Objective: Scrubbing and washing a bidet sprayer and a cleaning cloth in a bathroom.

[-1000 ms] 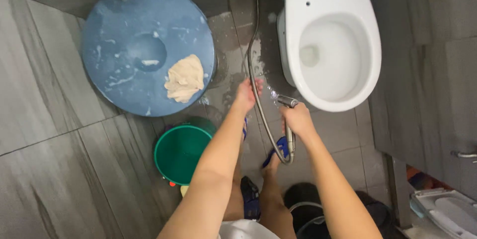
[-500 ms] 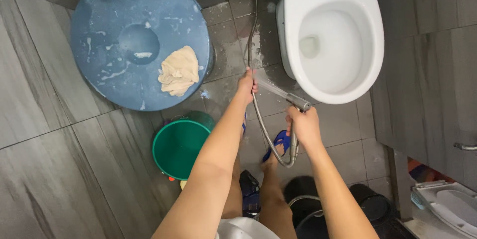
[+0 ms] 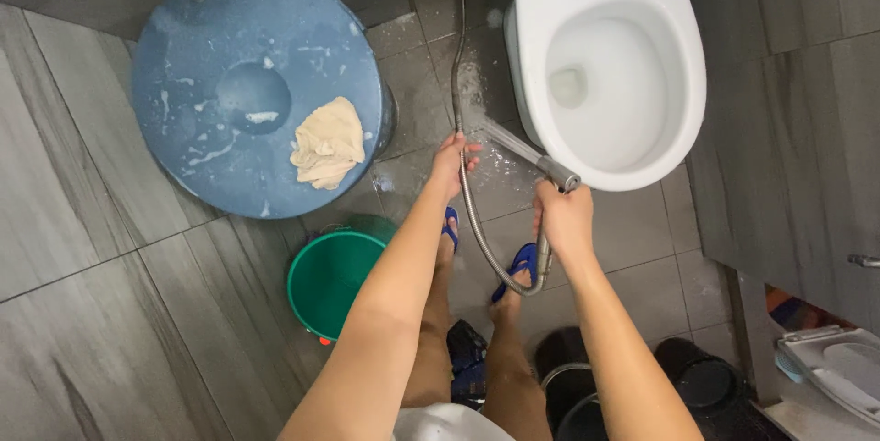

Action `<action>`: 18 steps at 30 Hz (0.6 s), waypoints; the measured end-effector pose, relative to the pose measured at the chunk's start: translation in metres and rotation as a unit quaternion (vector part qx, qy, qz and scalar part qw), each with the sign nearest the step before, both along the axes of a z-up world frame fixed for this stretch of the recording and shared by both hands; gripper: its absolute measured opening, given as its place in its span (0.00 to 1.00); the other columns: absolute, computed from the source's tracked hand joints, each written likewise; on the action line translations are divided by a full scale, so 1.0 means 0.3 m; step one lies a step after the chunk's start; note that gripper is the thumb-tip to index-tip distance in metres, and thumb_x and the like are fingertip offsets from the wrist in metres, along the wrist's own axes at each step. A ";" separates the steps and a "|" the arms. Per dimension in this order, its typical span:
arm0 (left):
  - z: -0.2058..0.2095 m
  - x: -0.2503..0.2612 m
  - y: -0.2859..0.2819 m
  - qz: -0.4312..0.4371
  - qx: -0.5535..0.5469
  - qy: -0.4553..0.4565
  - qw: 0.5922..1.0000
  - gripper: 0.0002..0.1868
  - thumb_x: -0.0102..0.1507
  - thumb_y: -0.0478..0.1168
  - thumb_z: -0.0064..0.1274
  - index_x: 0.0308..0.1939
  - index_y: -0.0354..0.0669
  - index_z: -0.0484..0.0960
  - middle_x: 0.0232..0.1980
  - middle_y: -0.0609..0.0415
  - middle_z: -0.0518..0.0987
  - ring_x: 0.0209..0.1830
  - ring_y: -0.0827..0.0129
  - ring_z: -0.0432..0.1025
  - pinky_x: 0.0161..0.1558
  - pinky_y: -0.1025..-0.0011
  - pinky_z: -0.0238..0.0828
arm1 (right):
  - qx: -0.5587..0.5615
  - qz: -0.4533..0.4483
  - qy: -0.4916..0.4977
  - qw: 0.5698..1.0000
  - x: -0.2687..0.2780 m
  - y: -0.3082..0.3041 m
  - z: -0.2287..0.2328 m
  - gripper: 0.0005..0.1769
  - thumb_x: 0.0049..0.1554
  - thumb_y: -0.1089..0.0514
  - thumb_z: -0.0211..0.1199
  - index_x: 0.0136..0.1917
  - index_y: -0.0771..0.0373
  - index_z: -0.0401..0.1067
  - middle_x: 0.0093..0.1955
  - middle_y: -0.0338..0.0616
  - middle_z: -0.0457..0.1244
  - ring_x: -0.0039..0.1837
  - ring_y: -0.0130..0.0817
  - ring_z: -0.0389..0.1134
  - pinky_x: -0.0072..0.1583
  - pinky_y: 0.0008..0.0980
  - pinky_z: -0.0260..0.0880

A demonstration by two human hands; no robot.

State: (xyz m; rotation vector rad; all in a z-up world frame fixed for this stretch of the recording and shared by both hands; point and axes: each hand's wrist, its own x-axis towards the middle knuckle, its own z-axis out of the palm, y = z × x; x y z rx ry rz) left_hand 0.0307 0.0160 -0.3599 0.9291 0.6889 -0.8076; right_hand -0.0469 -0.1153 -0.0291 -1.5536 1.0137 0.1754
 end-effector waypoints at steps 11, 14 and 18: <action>0.099 0.062 -0.016 -0.009 -0.008 -0.026 1.000 0.26 0.73 0.47 0.40 0.76 0.58 0.62 0.44 0.51 0.82 0.27 0.75 0.71 0.28 0.76 0.69 | -0.063 0.010 -0.027 0.998 0.130 -0.025 -0.065 0.14 0.56 0.59 0.59 0.31 0.66 0.66 0.24 0.40 0.58 0.24 0.30 0.60 0.28 0.34 0.61; 0.145 0.069 -0.011 -0.011 -0.011 -0.039 0.999 0.26 0.73 0.46 0.40 0.76 0.56 0.63 0.46 0.52 0.83 0.28 0.75 0.71 0.29 0.76 0.70 | -0.062 -0.004 -0.023 0.998 0.160 -0.035 -0.066 0.13 0.56 0.59 0.58 0.32 0.67 0.66 0.25 0.40 0.58 0.25 0.30 0.60 0.28 0.34 0.61; 0.195 0.076 -0.011 -0.012 -0.018 -0.043 0.999 0.26 0.73 0.45 0.40 0.76 0.56 0.63 0.48 0.54 0.83 0.29 0.76 0.70 0.30 0.78 0.70 | -0.078 -0.020 -0.019 0.997 0.197 -0.039 -0.040 0.13 0.56 0.58 0.58 0.34 0.70 0.66 0.26 0.41 0.59 0.25 0.29 0.60 0.29 0.34 0.62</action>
